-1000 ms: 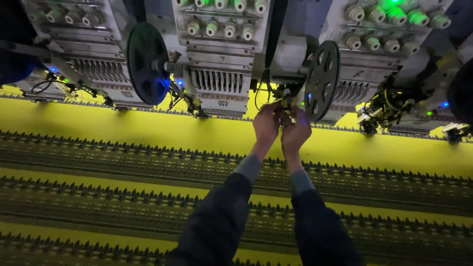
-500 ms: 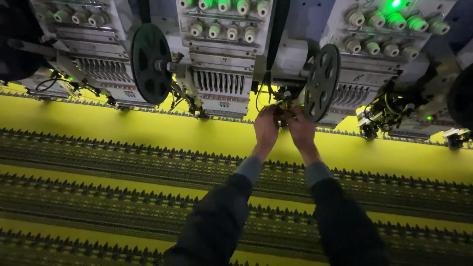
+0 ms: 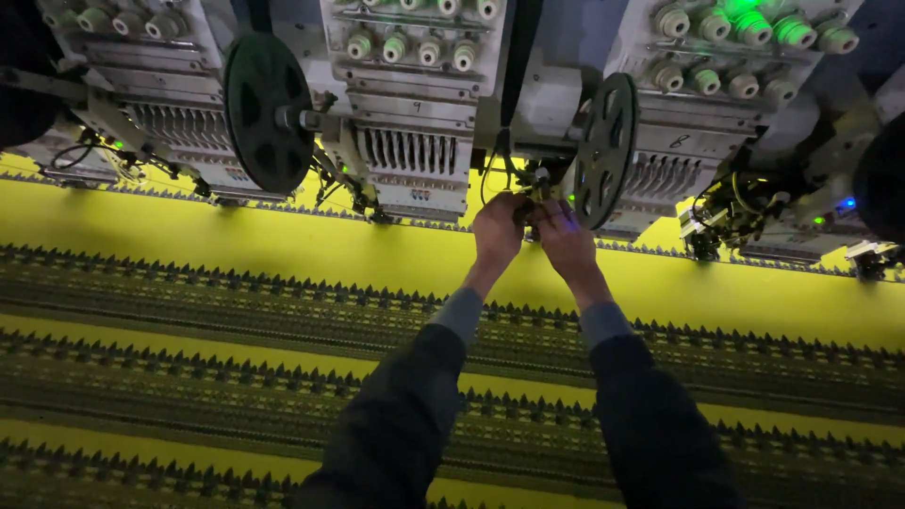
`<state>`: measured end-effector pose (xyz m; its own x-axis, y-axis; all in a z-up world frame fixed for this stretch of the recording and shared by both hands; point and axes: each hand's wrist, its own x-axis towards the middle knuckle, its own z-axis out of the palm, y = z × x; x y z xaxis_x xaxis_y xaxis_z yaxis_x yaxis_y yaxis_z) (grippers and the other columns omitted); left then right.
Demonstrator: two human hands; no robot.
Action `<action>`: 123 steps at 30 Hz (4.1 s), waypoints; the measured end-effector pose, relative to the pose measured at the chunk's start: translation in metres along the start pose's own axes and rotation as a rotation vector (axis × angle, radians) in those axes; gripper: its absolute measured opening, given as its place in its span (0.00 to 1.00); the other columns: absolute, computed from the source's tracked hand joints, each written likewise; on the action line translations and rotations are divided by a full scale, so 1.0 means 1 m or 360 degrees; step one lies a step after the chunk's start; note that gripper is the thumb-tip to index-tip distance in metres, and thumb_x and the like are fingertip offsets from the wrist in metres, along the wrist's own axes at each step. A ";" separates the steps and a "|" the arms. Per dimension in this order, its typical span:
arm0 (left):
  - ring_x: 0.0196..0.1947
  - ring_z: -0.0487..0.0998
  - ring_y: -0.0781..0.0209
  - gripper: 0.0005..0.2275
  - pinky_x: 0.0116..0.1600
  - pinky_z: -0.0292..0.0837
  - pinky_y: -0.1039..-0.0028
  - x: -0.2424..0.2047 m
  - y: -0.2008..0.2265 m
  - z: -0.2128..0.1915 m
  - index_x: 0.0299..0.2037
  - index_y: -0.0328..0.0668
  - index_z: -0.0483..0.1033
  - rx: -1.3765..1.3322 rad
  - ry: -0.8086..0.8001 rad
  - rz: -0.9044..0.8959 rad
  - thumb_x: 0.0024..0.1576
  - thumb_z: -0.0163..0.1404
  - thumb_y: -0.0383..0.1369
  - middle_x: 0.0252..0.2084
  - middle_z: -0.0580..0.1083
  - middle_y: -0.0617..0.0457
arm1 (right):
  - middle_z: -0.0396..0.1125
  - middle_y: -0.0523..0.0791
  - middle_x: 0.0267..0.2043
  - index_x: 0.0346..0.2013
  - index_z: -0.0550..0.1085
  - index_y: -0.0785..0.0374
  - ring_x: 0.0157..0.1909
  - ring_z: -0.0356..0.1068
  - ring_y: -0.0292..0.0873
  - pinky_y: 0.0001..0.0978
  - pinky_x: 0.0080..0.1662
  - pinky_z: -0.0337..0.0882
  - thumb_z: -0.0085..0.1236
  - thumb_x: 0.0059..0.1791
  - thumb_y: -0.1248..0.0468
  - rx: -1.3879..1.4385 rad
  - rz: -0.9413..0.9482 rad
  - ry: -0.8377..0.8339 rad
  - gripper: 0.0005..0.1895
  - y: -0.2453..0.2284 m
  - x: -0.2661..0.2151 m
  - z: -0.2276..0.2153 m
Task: Operating a multi-head industrial embroidery machine by checking thread tension and smoothing the fabric across the heads.
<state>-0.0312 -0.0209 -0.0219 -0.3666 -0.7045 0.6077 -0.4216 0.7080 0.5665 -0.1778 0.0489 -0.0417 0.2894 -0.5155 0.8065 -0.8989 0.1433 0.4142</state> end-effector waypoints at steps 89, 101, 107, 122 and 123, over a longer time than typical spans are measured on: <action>0.35 0.82 0.51 0.04 0.46 0.78 0.58 0.029 0.022 -0.064 0.41 0.56 0.80 -0.0200 0.0072 0.0100 0.60 0.54 0.38 0.28 0.79 0.59 | 0.63 0.39 0.51 0.58 0.75 0.43 0.44 0.63 0.37 0.44 0.55 0.60 0.56 0.59 0.54 0.0108 0.0364 -0.0357 0.12 0.027 0.007 0.053; 0.23 0.81 0.60 0.06 0.41 0.78 0.72 0.031 -0.007 -0.065 0.41 0.59 0.83 -0.0902 0.0123 0.0194 0.57 0.60 0.31 0.20 0.76 0.60 | 0.63 0.39 0.49 0.52 0.73 0.47 0.47 0.65 0.38 0.43 0.59 0.60 0.51 0.61 0.55 0.0213 0.0483 -0.0406 0.06 0.039 0.003 0.055; 0.29 0.83 0.60 0.07 0.42 0.79 0.73 0.013 -0.002 -0.069 0.42 0.57 0.84 -0.0955 0.0228 0.0185 0.57 0.61 0.30 0.26 0.80 0.58 | 0.63 0.40 0.48 0.48 0.72 0.49 0.48 0.66 0.39 0.42 0.61 0.60 0.49 0.63 0.55 0.0277 0.0477 -0.0411 0.06 0.034 0.009 0.039; 0.38 0.85 0.51 0.06 0.44 0.83 0.63 0.028 0.010 -0.062 0.47 0.62 0.81 -0.0643 -0.0148 -0.0131 0.62 0.54 0.35 0.35 0.82 0.55 | 0.63 0.40 0.46 0.41 0.69 0.55 0.52 0.68 0.40 0.40 0.66 0.61 0.43 0.66 0.56 0.0381 0.0523 -0.0418 0.12 0.008 0.035 0.004; 0.38 0.85 0.51 0.07 0.44 0.83 0.61 0.030 0.008 -0.062 0.48 0.63 0.81 -0.0580 -0.0219 -0.0161 0.62 0.53 0.35 0.36 0.82 0.56 | 0.63 0.40 0.45 0.40 0.68 0.55 0.53 0.69 0.41 0.40 0.67 0.61 0.42 0.66 0.56 0.0387 0.0535 -0.0418 0.13 0.006 0.037 0.003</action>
<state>0.0059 -0.0341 0.0353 -0.4562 -0.7541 0.4725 -0.1487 0.5881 0.7950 -0.1731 0.0275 -0.0106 -0.0943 -0.6746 0.7321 -0.9881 0.1530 0.0137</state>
